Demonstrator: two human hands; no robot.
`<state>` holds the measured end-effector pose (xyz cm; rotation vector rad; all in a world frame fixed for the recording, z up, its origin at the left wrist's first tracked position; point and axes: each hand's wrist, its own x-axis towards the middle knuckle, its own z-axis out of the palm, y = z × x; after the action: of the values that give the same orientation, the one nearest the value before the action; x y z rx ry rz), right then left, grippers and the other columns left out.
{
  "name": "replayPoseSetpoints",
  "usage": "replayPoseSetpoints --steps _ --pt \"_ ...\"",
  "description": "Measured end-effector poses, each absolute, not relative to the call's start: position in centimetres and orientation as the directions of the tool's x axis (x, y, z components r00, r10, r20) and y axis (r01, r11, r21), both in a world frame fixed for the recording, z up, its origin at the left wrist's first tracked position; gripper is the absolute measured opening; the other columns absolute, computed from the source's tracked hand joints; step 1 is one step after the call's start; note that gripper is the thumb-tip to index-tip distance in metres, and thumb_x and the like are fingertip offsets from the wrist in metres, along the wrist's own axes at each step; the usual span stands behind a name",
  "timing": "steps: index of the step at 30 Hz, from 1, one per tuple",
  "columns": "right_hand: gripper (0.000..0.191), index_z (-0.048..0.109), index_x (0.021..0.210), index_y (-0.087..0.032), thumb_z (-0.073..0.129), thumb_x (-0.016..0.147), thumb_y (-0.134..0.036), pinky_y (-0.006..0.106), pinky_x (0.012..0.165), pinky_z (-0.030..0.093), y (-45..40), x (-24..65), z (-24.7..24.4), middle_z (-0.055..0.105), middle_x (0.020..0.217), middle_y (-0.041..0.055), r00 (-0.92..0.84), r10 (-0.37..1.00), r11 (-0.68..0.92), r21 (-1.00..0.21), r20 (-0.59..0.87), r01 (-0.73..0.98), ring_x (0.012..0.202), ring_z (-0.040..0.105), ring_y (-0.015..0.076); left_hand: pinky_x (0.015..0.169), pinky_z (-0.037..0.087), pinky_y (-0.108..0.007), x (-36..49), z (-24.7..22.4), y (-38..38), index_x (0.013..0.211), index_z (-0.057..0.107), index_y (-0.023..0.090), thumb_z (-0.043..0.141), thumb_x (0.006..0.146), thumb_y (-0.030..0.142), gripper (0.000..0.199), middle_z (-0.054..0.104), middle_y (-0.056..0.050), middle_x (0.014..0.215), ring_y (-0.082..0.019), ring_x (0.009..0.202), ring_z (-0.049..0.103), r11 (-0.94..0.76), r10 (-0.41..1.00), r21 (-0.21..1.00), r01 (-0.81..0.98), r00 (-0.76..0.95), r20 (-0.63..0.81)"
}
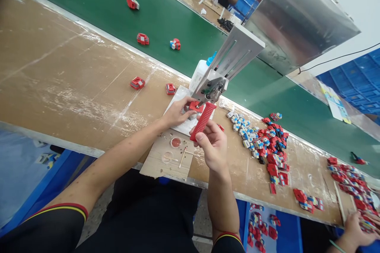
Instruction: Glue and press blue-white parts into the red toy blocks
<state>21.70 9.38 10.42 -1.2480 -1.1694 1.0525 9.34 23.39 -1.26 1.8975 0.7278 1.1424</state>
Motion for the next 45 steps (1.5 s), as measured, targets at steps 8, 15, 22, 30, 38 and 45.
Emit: replayPoseSetpoints --steps 8,15,22,30,38,45 --pt "0.051 0.073 0.113 -0.023 0.081 0.082 -0.063 0.027 0.046 0.045 9.0 21.4 11.2 0.069 0.073 -0.0005 0.155 0.986 0.053 -0.993 0.069 0.104 0.052 0.052 0.0109 0.090 0.061 -0.036 9.4 -1.2 23.2 0.126 0.062 0.019 0.073 0.099 0.032 0.032 0.079 -0.009 0.113 -0.023 0.100 0.077 -0.562 0.782 0.819 0.115 0.398 0.480" --pt "0.048 0.075 0.114 -0.023 0.083 0.082 -0.058 0.027 0.047 0.047 8.4 21.4 12.9 0.070 0.073 0.0010 0.162 0.987 -0.017 -0.996 -0.004 0.083 0.055 0.055 0.0126 0.092 0.060 -0.036 9.4 -1.3 23.4 0.124 0.062 0.019 0.074 0.099 0.032 0.031 0.079 -0.010 0.116 -0.024 0.105 0.077 -0.567 0.766 0.821 0.064 0.408 0.497" --pt "0.042 0.078 0.104 -0.023 0.086 0.080 -0.057 0.025 0.039 0.036 8.2 21.1 15.4 0.065 0.070 -0.0011 0.150 0.989 0.008 -0.998 -0.002 -0.065 0.046 0.043 0.0079 0.095 0.059 -0.038 9.5 -1.0 23.3 0.125 0.061 0.017 0.072 0.099 0.031 0.031 0.078 -0.012 0.118 -0.025 0.107 0.075 -0.559 0.772 0.826 0.067 0.407 0.489" --pt "0.050 0.075 0.107 -0.022 0.087 0.077 -0.061 0.026 0.042 0.039 8.5 21.2 14.1 0.067 0.070 -0.0007 0.152 0.987 -0.056 -0.998 -0.059 -0.027 0.049 0.046 0.0094 0.095 0.060 -0.038 9.3 -1.0 23.5 0.125 0.061 0.018 0.072 0.099 0.032 0.032 0.078 -0.011 0.117 -0.025 0.107 0.076 -0.560 0.769 0.824 0.088 0.427 0.477" --pt "0.048 0.076 0.105 -0.023 0.089 0.075 -0.058 0.026 0.044 0.043 8.7 21.2 12.6 0.069 0.068 -0.0015 0.167 0.985 -0.029 -0.998 -0.038 -0.053 0.048 0.049 0.0098 0.095 0.060 -0.038 9.3 -1.2 23.2 0.126 0.060 0.018 0.071 0.099 0.031 0.032 0.078 -0.012 0.117 -0.026 0.106 0.076 -0.563 0.770 0.822 0.084 0.415 0.484" --pt "0.045 0.077 0.104 -0.023 0.088 0.076 -0.057 0.026 0.045 0.045 8.9 21.3 11.9 0.070 0.068 -0.0004 0.155 0.988 -0.008 -0.999 -0.012 -0.031 0.049 0.052 0.0112 0.095 0.059 -0.038 9.4 -1.5 23.2 0.127 0.059 0.019 0.070 0.100 0.034 0.033 0.077 -0.012 0.120 -0.025 0.107 0.076 -0.555 0.769 0.828 0.074 0.424 0.478"
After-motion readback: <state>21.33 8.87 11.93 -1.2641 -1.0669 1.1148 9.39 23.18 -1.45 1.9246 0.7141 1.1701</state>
